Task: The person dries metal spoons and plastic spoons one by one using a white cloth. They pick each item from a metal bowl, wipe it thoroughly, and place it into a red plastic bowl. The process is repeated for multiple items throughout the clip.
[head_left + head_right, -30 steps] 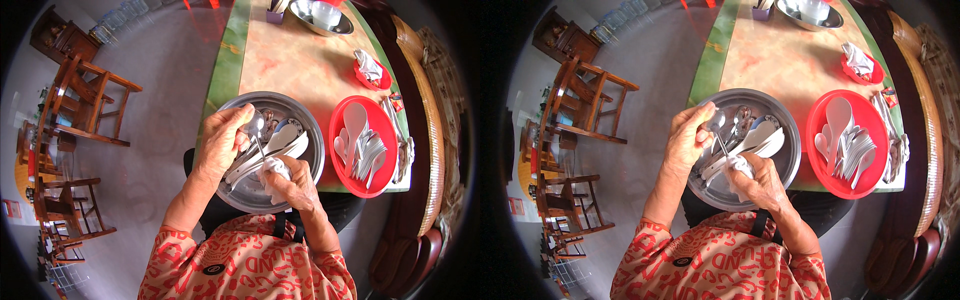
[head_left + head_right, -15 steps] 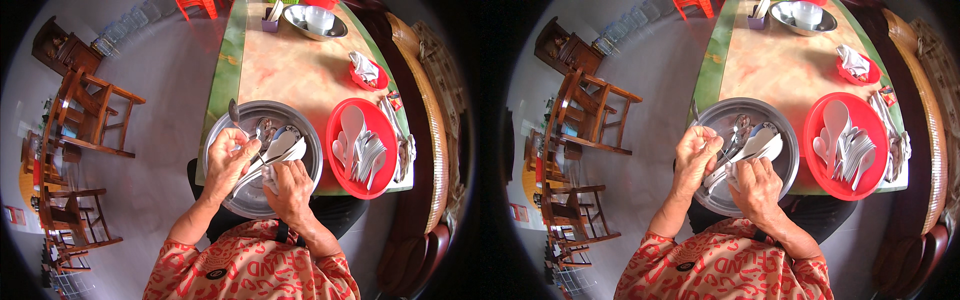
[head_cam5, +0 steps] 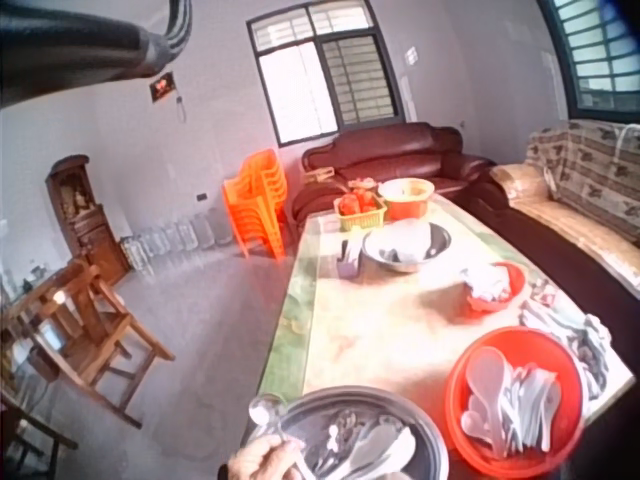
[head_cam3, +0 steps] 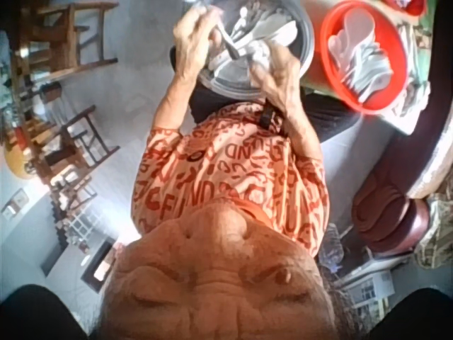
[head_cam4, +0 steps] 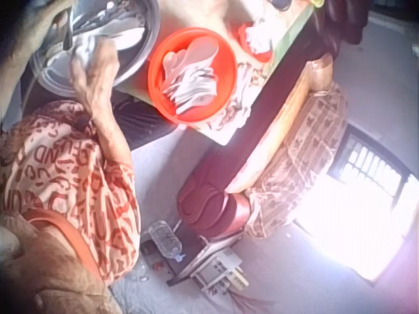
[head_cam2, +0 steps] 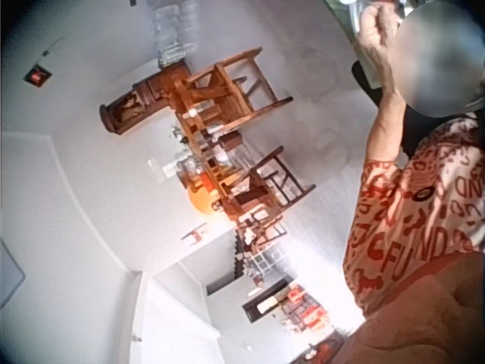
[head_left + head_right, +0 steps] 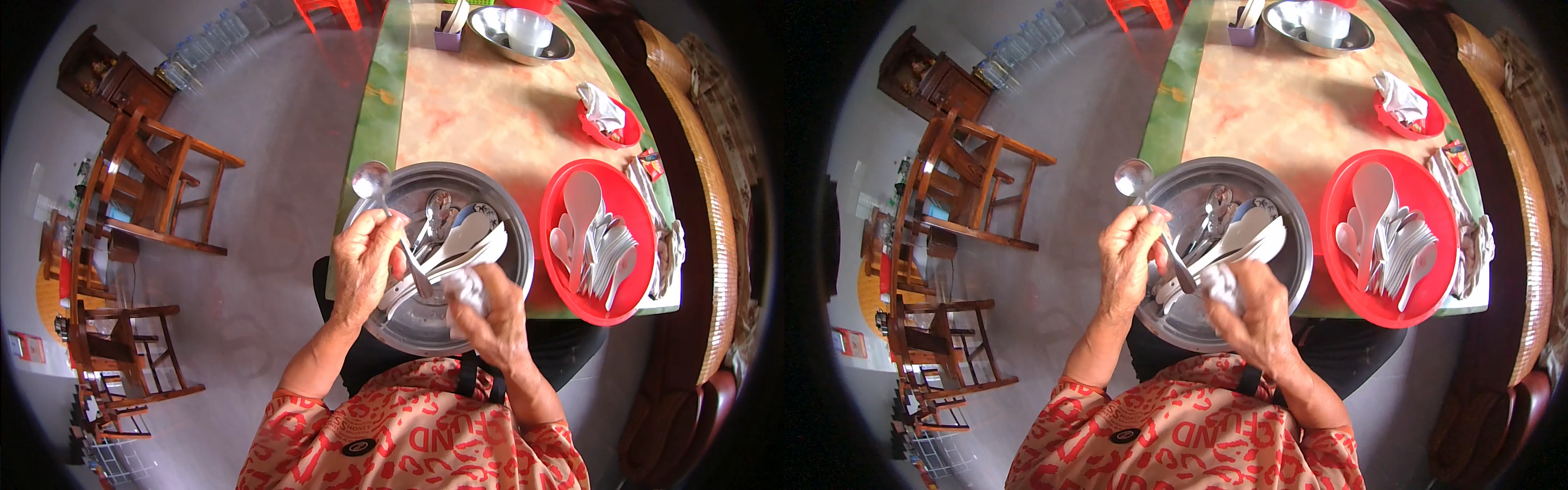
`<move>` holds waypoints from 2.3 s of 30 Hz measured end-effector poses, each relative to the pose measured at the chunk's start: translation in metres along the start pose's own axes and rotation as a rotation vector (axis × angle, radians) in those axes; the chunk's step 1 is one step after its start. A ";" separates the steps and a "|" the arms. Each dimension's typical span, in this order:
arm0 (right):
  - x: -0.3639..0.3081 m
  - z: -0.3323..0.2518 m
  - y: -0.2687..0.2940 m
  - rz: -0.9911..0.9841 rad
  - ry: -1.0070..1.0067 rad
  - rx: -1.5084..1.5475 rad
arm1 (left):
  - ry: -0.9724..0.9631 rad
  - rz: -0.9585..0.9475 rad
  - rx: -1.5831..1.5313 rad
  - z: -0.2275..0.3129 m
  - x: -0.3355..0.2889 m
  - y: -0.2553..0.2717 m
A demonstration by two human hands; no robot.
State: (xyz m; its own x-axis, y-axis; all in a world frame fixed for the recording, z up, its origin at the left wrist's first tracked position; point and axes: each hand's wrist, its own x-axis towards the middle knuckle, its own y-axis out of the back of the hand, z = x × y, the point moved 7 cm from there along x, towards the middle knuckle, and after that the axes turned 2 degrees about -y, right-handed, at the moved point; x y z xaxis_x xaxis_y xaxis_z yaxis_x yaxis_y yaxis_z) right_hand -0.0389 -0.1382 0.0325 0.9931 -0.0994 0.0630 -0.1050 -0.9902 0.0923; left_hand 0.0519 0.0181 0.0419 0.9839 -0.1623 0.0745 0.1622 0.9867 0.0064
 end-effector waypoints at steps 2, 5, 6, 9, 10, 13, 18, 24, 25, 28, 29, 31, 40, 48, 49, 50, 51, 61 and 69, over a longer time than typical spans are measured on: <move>0.016 -0.005 0.001 0.086 0.002 -0.100 | 0.006 -0.032 -0.039 -0.001 -0.006 -0.011; 0.025 -0.003 -0.018 -0.093 -0.141 0.000 | -0.023 -0.029 -0.033 0.000 -0.008 -0.017; 0.025 0.003 -0.020 -0.100 -0.147 -0.028 | -0.020 -0.030 -0.045 0.000 -0.008 -0.018; 0.020 0.006 -0.024 -0.165 -0.228 0.075 | -0.012 -0.021 -0.064 0.002 -0.007 -0.017; 0.017 0.005 -0.025 -0.184 -0.236 0.052 | -0.014 -0.016 -0.065 0.003 -0.006 -0.016; 0.010 -0.001 -0.024 -0.250 -0.201 -0.049 | 0.004 0.008 -0.088 0.002 -0.004 -0.013; -0.003 -0.007 -0.018 -0.320 -0.035 -0.218 | 0.057 -0.003 -0.030 -0.006 -0.004 -0.003; 0.012 -0.017 0.012 0.066 0.126 -0.184 | 0.134 -0.175 0.128 -0.008 -0.040 -0.023; 0.014 -0.031 0.009 0.119 0.389 -0.371 | 0.099 -0.211 0.190 -0.005 -0.043 -0.026; 0.012 -0.035 0.001 0.181 0.474 -0.483 | -0.054 -0.245 0.222 -0.004 -0.054 -0.039; 0.015 -0.030 0.000 0.204 0.517 -0.476 | -0.029 -0.249 0.248 -0.006 -0.057 -0.040; 0.015 -0.033 0.002 0.237 0.563 -0.537 | -0.036 -0.257 0.267 -0.005 -0.061 -0.043; 0.016 -0.035 0.007 0.429 0.529 -0.609 | 0.048 -0.281 0.196 -0.007 -0.060 -0.044; 0.021 -0.034 -0.006 0.265 0.544 -0.448 | -0.020 -0.297 0.203 -0.011 -0.061 -0.041; 0.021 -0.033 -0.005 0.347 0.538 -0.510 | 0.003 -0.297 0.194 -0.011 -0.061 -0.041; 0.022 -0.032 -0.005 0.392 0.528 -0.551 | 0.027 -0.299 0.184 -0.011 -0.060 -0.042; 0.022 -0.031 -0.005 0.438 0.518 -0.593 | 0.051 -0.301 0.174 -0.011 -0.060 -0.042; 0.019 -0.017 -0.004 0.271 0.332 -0.335 | -0.008 -0.184 0.180 -0.014 -0.053 -0.039; 0.010 -0.021 -0.009 0.151 0.366 -0.241 | -0.004 -0.101 0.171 -0.006 -0.043 -0.036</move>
State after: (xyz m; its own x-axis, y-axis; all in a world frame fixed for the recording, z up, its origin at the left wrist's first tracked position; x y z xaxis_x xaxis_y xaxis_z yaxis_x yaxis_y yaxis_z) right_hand -0.0290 -0.1284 0.0529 0.8862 -0.1569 0.4359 -0.2995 -0.9118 0.2808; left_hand 0.0039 -0.0101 0.0324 0.9630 -0.2606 0.0689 0.2446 0.9522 0.1829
